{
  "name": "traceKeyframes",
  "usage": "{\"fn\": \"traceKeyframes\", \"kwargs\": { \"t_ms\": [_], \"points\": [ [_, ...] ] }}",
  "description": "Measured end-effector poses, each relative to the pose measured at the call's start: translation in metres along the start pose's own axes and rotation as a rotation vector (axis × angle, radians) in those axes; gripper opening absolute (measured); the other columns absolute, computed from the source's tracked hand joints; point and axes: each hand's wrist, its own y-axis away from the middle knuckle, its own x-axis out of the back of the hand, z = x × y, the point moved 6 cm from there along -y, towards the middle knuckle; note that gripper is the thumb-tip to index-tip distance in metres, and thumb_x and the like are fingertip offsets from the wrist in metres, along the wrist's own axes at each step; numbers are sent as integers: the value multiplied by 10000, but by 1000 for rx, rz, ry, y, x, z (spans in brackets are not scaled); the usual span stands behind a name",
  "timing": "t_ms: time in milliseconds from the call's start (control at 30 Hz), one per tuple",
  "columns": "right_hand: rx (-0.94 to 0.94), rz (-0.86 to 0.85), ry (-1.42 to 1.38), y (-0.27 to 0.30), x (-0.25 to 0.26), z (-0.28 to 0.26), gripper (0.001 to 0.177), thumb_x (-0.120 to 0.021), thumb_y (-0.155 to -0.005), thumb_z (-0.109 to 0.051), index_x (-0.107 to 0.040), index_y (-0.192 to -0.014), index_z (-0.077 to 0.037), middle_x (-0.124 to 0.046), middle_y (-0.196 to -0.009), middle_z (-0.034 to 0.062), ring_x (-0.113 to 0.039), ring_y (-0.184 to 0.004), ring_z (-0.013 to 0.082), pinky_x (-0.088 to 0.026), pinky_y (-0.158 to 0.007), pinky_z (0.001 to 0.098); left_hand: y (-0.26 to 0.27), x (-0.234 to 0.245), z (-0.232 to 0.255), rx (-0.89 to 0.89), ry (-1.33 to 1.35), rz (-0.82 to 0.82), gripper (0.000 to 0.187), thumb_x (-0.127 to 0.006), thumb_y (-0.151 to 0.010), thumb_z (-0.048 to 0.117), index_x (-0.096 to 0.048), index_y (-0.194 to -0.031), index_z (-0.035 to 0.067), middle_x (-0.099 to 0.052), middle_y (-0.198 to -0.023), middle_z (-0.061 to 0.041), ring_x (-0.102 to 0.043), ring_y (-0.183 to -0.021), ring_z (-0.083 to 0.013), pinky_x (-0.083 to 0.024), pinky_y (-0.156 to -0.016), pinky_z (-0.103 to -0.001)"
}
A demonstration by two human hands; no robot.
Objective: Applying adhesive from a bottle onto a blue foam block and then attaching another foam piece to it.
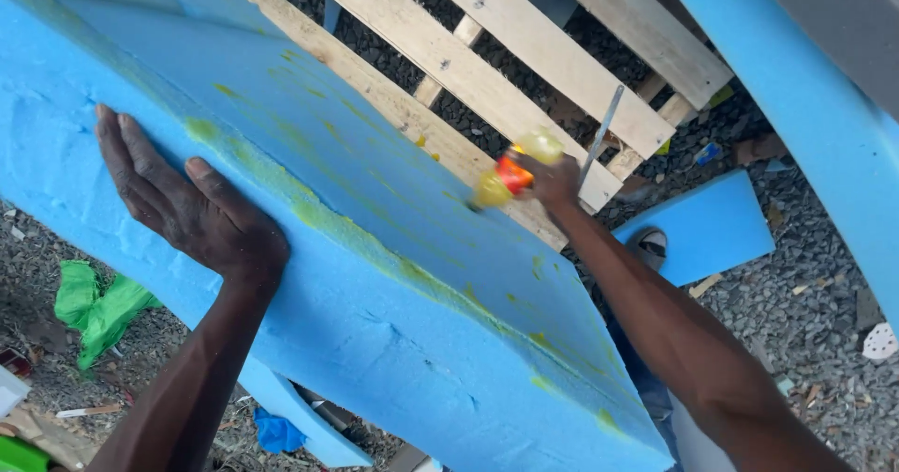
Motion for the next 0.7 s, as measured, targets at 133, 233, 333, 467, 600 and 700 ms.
{"fn": "traceKeyframes", "kwargs": {
  "t_ms": [133,233,333,467,600,700],
  "points": [
    [402,202,639,-11,94,49,741,-860,-824,-592,-289,-542,-212,-339,-456,-48,-261,-387,71,-185,-380,317,2,-2,-5,18,-9,-30,531,-237,-1220,353,-360,-1639,51,-344,-1703,-97,-355,-1631,-294,-314,-1372,-489],
    [424,229,436,-17,61,36,738,-938,-773,-500,-305,-528,-211,-357,-451,-50,-300,-382,64,-217,-380,302,1,-2,-2,10,-13,-25,540,-226,-1219,361,-361,-1638,46,-347,-1700,-97,-358,-1626,-295,-314,-1372,-489],
    [232,147,76,-3,-14,-8,602,-962,-631,-454,-520,-783,-74,-552,-696,92,-549,-535,226,-452,-409,353,4,-4,-6,3,-27,-24,559,-221,-1214,373,-368,-1637,39,-347,-1697,-90,-352,-1623,-283,-315,-1369,-485],
    [362,216,364,-38,13,30,752,-908,-709,-643,-294,-596,-224,-329,-524,-74,-248,-463,53,-178,-433,318,3,-5,-10,-2,-17,-32,537,-233,-1217,354,-361,-1644,55,-339,-1705,-79,-336,-1635,-274,-303,-1384,-485],
    [249,298,722,14,143,64,765,-755,-788,-784,-264,-595,-231,-272,-498,-52,-189,-421,85,-178,-406,339,0,-2,-3,-43,-59,-4,550,-223,-1217,348,-369,-1628,14,-353,-1686,-123,-370,-1611,-309,-336,-1359,-484],
    [244,189,400,56,142,50,747,-891,-787,-504,-267,-523,-190,-230,-359,47,-709,-495,238,-175,-344,326,5,2,-7,-9,-11,-8,520,-244,-1224,336,-362,-1638,43,-336,-1701,-88,-355,-1624,-289,-321,-1370,-482]
  ]
}}
